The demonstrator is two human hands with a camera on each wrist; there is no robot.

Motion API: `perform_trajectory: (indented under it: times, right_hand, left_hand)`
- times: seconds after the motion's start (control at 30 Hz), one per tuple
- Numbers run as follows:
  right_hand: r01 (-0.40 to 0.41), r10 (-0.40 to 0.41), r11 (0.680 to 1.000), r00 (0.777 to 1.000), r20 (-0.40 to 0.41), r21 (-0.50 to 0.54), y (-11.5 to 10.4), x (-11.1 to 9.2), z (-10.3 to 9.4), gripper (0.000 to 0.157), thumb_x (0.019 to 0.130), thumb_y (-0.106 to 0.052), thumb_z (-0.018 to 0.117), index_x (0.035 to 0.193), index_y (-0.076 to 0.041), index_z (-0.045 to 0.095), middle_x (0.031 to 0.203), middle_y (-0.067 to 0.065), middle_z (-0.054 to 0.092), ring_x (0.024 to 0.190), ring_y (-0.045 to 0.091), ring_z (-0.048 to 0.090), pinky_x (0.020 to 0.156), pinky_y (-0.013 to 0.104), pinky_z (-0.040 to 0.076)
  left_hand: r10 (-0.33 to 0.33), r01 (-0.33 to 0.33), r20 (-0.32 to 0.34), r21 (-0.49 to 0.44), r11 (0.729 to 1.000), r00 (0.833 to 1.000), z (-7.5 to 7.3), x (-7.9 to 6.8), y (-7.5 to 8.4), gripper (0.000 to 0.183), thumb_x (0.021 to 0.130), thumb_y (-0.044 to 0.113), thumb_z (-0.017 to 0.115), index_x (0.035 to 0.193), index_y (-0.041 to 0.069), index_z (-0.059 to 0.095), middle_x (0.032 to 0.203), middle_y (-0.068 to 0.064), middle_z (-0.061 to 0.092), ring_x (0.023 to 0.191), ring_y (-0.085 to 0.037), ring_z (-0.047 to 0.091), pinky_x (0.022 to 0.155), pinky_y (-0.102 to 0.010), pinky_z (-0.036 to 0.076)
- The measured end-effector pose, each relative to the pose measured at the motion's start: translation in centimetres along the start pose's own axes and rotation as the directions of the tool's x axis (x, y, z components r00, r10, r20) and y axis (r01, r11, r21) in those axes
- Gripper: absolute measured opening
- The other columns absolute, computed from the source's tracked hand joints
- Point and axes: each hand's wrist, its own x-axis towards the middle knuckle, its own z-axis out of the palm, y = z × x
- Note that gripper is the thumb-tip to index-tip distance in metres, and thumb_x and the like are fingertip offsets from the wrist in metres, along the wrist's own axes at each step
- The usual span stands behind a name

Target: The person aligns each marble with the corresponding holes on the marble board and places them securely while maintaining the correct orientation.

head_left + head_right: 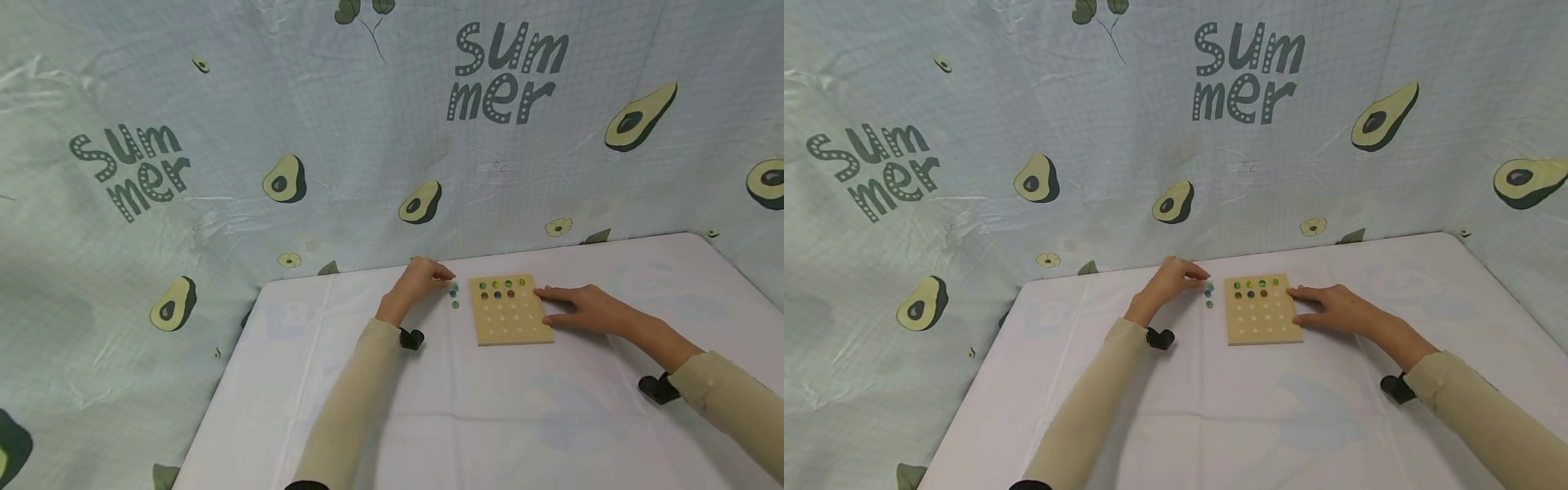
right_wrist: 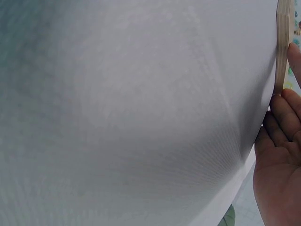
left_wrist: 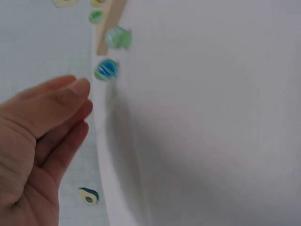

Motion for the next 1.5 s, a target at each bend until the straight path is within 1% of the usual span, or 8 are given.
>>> perform_trajectory:
  times: [0.13,0.37,0.57,0.73,1.0,1.2,1.4,1.5]
  right_hand:
    - [-0.004,0.004,1.0,1.0,0.004,0.003,0.1,0.1,0.2,0.077,0.091,-0.057,0.069,0.149,-0.009,0.052,0.15,0.025,0.047,0.138,0.049,0.041,0.108,0.065,0.038]
    - [0.01,-0.01,1.0,1.0,-0.011,-0.011,0.3,0.1,0.3,0.075,0.092,-0.055,0.07,0.149,-0.009,0.052,0.149,0.024,0.048,0.137,0.049,0.043,0.108,0.064,0.039]
    - [0.007,-0.008,1.0,1.0,-0.022,-0.012,0.1,-0.1,0.0,0.073,0.092,-0.052,0.071,0.149,-0.009,0.053,0.149,0.023,0.049,0.137,0.048,0.043,0.107,0.064,0.039]
    - [-0.003,0.003,1.0,1.0,-0.017,0.003,0.1,-0.1,0.1,0.074,0.092,-0.053,0.071,0.148,-0.009,0.053,0.148,0.025,0.048,0.137,0.049,0.043,0.108,0.065,0.038]
    - [-0.008,0.008,1.0,1.0,-0.006,-0.003,0.3,0.1,0.1,0.076,0.091,-0.056,0.069,0.149,-0.009,0.052,0.149,0.025,0.047,0.138,0.049,0.042,0.108,0.064,0.038]
    - [-0.004,0.004,1.0,1.0,-0.005,-0.001,0.1,0.0,0.0,0.077,0.091,-0.056,0.069,0.149,-0.009,0.052,0.149,0.025,0.047,0.138,0.049,0.042,0.108,0.065,0.038]
    - [-0.002,0.002,1.0,1.0,-0.012,-0.004,0.0,-0.1,0.0,0.074,0.092,-0.051,0.071,0.149,-0.009,0.052,0.149,0.024,0.048,0.137,0.048,0.043,0.108,0.064,0.038]
    - [0.002,-0.002,1.0,1.0,-0.011,-0.005,-0.2,-0.2,-0.1,0.073,0.092,-0.052,0.071,0.149,-0.009,0.053,0.148,0.025,0.048,0.137,0.048,0.044,0.107,0.064,0.039]
  left_hand:
    - [0.073,-0.071,0.083,-0.028,0.997,0.994,0.0,0.6,-1.1,0.021,0.094,0.011,0.073,0.115,0.01,0.079,0.113,-0.001,0.077,0.112,-0.015,0.068,0.094,-0.023,0.052]
    - [0.223,-0.224,0.143,-0.003,0.975,0.964,0.1,1.5,-1.9,0.024,0.092,0.009,0.074,0.116,0.009,0.078,0.116,-0.003,0.076,0.112,-0.014,0.069,0.093,-0.018,0.051]
    - [0.26,-0.266,0.165,0.014,0.964,0.951,0.4,2.0,-1.9,0.023,0.091,0.009,0.075,0.113,0.009,0.079,0.113,-0.002,0.076,0.108,-0.013,0.07,0.091,-0.015,0.051]
    - [0.26,-0.271,0.158,0.047,0.962,0.953,0.4,2.1,-1.7,0.02,0.092,0.009,0.074,0.111,0.008,0.079,0.112,-0.003,0.076,0.108,-0.014,0.071,0.091,-0.016,0.051]
    - [0.142,-0.142,0.02,-0.003,0.99,0.99,0.4,1.4,-1.0,0.02,0.093,0.015,0.074,0.112,0.012,0.08,0.113,0.0,0.077,0.108,-0.013,0.07,0.094,-0.022,0.052]
    - [0.19,-0.191,-0.126,0.001,0.982,0.974,0.2,0.7,0.2,0.021,0.091,0.021,0.076,0.11,0.012,0.081,0.106,0.0,0.078,0.1,-0.011,0.071,0.089,-0.026,0.055]
    - [0.214,-0.219,-0.18,-0.004,0.976,0.96,-0.3,0.0,1.4,0.021,0.091,0.021,0.076,0.109,0.01,0.08,0.108,-0.003,0.078,0.105,-0.017,0.071,0.093,-0.037,0.056]
    - [0.214,-0.215,-0.189,0.017,0.977,0.958,-0.5,-0.3,1.9,0.021,0.091,0.022,0.076,0.109,0.01,0.08,0.109,-0.002,0.077,0.106,-0.016,0.071,0.094,-0.035,0.056]
